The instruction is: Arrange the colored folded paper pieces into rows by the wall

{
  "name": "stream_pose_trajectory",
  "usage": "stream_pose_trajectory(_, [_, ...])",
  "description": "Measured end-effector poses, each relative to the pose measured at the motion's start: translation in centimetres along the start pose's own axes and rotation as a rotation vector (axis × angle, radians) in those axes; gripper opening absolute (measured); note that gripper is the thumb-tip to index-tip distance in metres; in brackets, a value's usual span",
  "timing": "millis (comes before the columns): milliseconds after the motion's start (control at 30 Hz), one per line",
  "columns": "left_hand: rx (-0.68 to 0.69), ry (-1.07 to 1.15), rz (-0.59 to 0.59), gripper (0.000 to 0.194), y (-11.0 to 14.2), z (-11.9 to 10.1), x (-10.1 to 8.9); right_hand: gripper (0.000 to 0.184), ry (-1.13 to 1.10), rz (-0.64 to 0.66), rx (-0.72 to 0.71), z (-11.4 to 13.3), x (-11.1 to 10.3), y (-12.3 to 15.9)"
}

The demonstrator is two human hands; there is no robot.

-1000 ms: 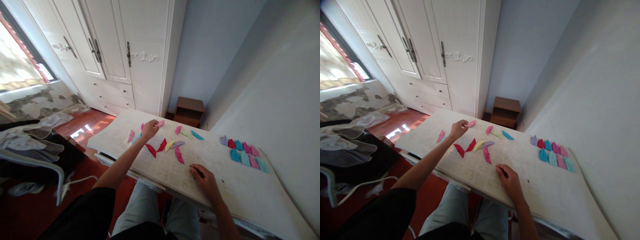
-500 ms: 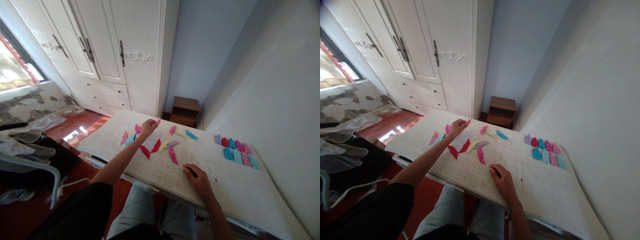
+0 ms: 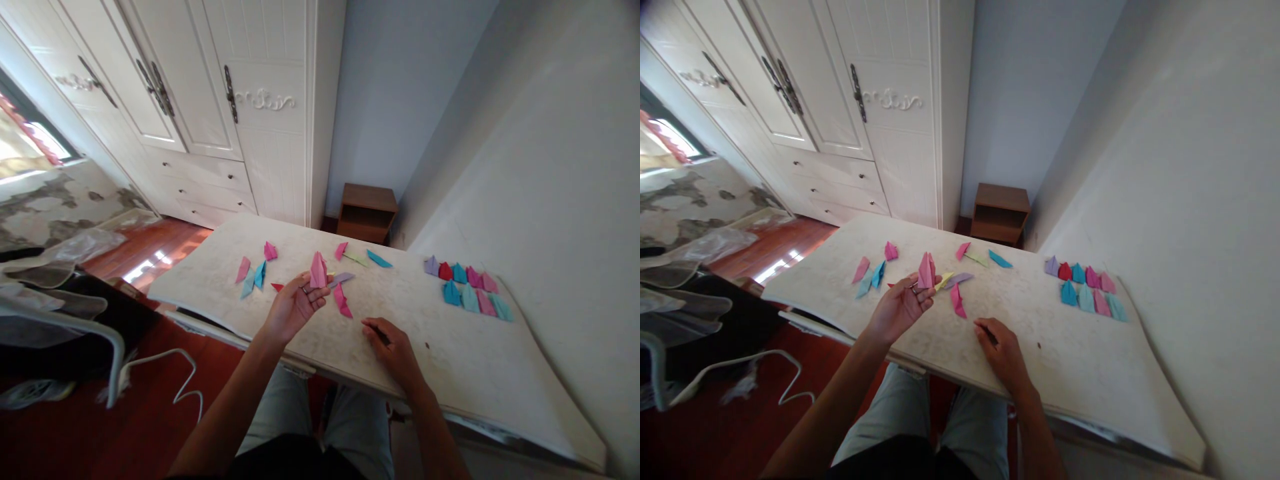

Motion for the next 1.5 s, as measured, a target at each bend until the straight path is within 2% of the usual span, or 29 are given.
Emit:
stream_pose_trajectory(200, [-0.062, 0.014, 0.068, 0.017, 1.1, 2.5, 1.5, 0.023, -0.009, 0.000, -0.011, 0.3, 0.1, 0.0])
stream_pose_trajectory(433, [-0.056, -0.007, 0.075, 0.032, 1.4, 4.3, 2.4, 0.022, -0.022, -0.007, -0.018, 0.5, 0.0, -0.1])
stream_pose_trajectory(533, [-0.004, -0.088, 0.089, 0.045, 1.2, 5.0, 2.9, 0.022, -0.025, -0.004, -0.028, 0.6, -0.1, -0.1])
stream_pose_trajectory(633, [0.103, -0.265, 0.096, 0.047, 0.8, 5.6, 3.6, 0.020, -0.030, -0.005, -0.059, 0.6, -0.1, -0.2])
stream_pose_trajectory(767, [0.209, -0.474, 0.064, 0.037, 0.2, 6.4, 4.6, 0.016, -0.035, -0.025, -0.071, 0.4, 0.0, -0.2])
stream_pose_trajectory(933, [0.243, -0.639, -0.018, 0.045, -0.9, 7.5, 5.4, 0.017, -0.042, -0.023, -0.084, 0.4, 0.0, -0.1])
stream_pose_trajectory(1133, [0.183, -0.559, -0.036, 0.048, -2.0, 8.5, 6.6, 0.021, -0.101, -0.021, -0.082, 0.6, 0.1, -0.1])
stream_pose_trajectory(1200, [0.140, -0.533, -0.042, 0.046, -2.5, 8.6, 7.1, 0.029, -0.122, -0.022, -0.085, 0.5, 0.2, -0.1])
stream_pose_trajectory(1300, [0.096, -0.565, -0.031, 0.044, -4.0, 8.6, 8.0, 0.024, -0.075, -0.031, -0.088, 0.4, 0.2, -0.1])
stream_pose_trajectory(1400, [0.108, -0.677, 0.024, 0.041, -6.5, 8.8, 9.3, 0.019, -0.055, -0.034, -0.075, 0.4, 0.0, 0.2])
stream_pose_trajectory(1500, [0.105, -0.798, 0.050, 0.037, -9.6, 9.7, 10.8, 0.019, -0.152, -0.047, -0.028, 0.3, -0.7, 0.9])
Point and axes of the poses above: each hand's wrist, its own y-axis away from the middle knuckle, its own x-axis out of the palm, z = x × y, the point moved 1 cm from there along -y, towards the middle knuckle, and after that the axes turned 1 degree about -x, right-handed, at the moved point
